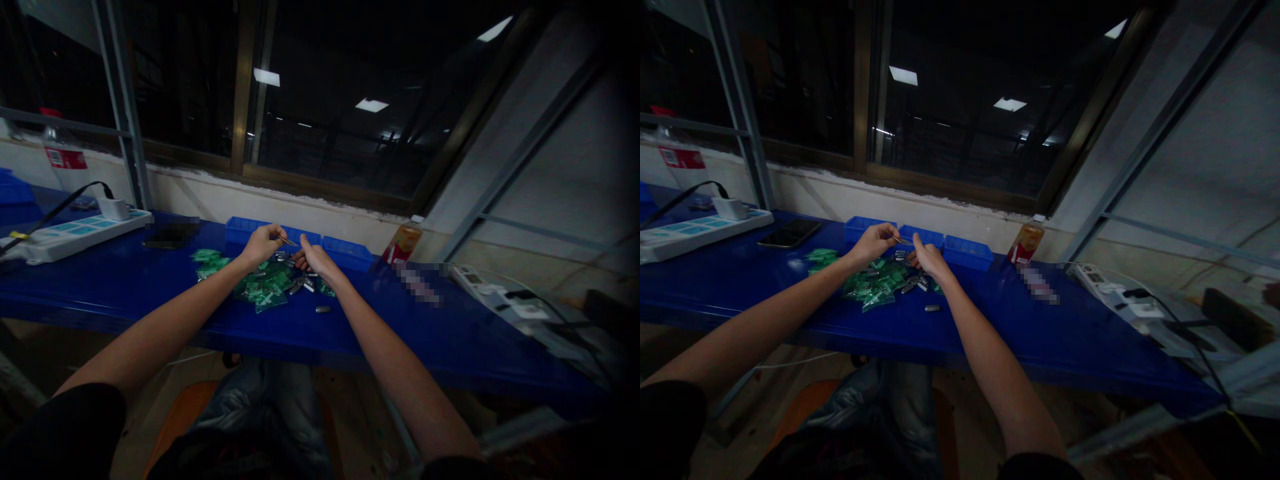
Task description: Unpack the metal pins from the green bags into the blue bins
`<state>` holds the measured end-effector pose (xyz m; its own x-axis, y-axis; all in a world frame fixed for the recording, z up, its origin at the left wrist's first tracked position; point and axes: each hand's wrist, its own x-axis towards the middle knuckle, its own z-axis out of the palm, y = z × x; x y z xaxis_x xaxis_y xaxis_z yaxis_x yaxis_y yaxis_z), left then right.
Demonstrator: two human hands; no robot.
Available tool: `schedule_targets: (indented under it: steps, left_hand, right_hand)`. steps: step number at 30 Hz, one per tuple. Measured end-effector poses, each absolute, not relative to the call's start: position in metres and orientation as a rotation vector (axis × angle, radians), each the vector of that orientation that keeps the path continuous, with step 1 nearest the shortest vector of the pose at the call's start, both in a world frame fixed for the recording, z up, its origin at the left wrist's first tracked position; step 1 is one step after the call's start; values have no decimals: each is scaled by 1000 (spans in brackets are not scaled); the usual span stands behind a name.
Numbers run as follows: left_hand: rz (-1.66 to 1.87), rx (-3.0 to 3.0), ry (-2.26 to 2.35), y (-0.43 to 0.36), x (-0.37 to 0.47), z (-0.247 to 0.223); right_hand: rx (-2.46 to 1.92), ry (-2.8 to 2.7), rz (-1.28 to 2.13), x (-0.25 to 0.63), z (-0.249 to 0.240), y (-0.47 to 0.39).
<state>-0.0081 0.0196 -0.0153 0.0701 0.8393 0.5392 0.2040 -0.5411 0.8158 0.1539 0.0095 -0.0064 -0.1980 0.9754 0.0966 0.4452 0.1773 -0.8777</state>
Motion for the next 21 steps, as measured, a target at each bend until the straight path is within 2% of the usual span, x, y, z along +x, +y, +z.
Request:
schedule_targets:
  steps: [6,9,12,15,18,21]
  left_hand:
    - [1468,2115,1254,6,-8,-6]
    - [1413,2197,1338,2,-6,-5]
    - [1352,2191,1340,2,-4,-6]
    - [1238,1911,1242,3,-3,-6]
    - [1125,1480,1024,-1,-2,-2]
    - [1087,1325,904,-4,-2,2]
  right_hand:
    - [-1083,-1675,981,149,-8,13]
    - [-1116,-1669,770,151,-10,17]
    - [-1087,-1758,375,155,-9,17]
    - [-998,-1827,87,160,-4,13]
    - [-937,-1891,-11,163,2,8]
    - [-903,-1964,-54,163,4,5]
